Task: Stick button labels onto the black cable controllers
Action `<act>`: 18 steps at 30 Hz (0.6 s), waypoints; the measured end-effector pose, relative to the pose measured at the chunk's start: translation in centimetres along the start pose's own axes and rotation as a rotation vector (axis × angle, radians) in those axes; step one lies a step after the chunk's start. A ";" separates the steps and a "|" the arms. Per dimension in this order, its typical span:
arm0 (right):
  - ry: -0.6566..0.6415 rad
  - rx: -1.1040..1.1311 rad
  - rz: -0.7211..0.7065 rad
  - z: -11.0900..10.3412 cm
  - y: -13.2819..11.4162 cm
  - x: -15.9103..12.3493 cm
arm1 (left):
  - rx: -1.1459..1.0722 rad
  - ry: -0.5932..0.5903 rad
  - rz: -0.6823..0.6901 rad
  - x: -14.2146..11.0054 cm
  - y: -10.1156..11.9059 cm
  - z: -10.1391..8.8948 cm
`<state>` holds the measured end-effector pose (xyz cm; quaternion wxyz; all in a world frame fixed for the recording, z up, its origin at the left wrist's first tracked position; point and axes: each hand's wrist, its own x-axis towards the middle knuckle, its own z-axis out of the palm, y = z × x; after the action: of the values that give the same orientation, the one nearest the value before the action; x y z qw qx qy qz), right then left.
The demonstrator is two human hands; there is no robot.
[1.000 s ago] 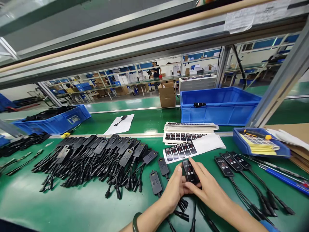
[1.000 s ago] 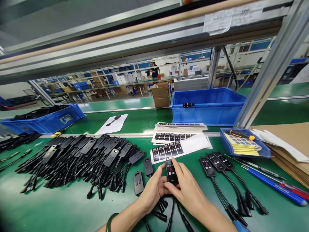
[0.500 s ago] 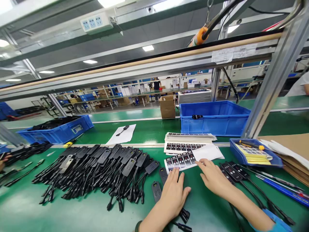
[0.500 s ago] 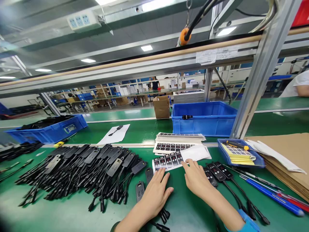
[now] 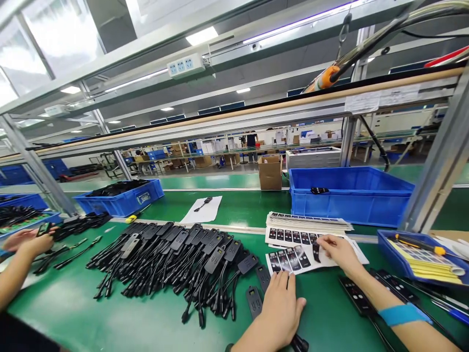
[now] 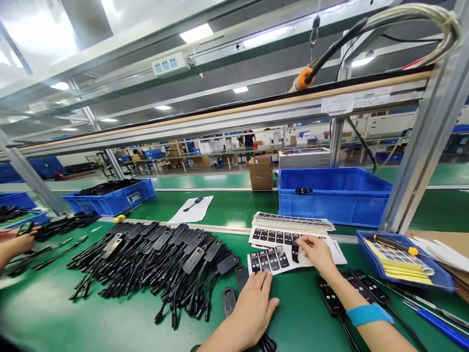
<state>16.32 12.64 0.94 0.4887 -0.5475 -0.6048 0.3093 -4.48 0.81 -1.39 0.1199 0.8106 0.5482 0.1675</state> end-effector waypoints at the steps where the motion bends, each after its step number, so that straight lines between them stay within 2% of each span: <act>1: 0.047 0.055 0.029 -0.4 -0.2 -0.2 | 0.015 0.000 0.008 0.0 0.1 -0.5; 3: 0.123 0.151 0.065 -1.1 -0.9 -1.0 | 0.072 0.035 -0.011 0.0 0.2 -1.8; 5: 0.162 0.221 0.081 -1.4 -1.5 -2.5 | 0.174 0.125 -0.117 0.2 0.2 -3.5; 7: 0.146 0.275 0.077 -1.3 -2.0 -4.4 | 0.277 0.199 -0.265 0.3 -0.1 -4.8; 10: 0.059 0.315 0.053 -0.7 -2.2 -7.5 | 0.305 0.166 -0.438 0.4 -0.7 -5.8; 14: 0.006 0.331 0.016 -0.1 -2.3 -9.7 | 0.200 0.088 -0.439 0.4 -1.0 -5.8; 16: -0.006 0.375 0.008 -0.2 -2.5 -10.0 | 0.153 0.104 -0.421 0.3 -0.8 -5.9; 18: -0.022 0.423 0.021 -0.4 -2.8 -10.1 | 0.015 0.151 -0.408 0.3 -0.4 -6.1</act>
<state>14.89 2.22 1.05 0.5828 -0.4358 -0.5259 0.4403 -7.18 1.30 4.04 0.1040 0.6687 0.7097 0.1959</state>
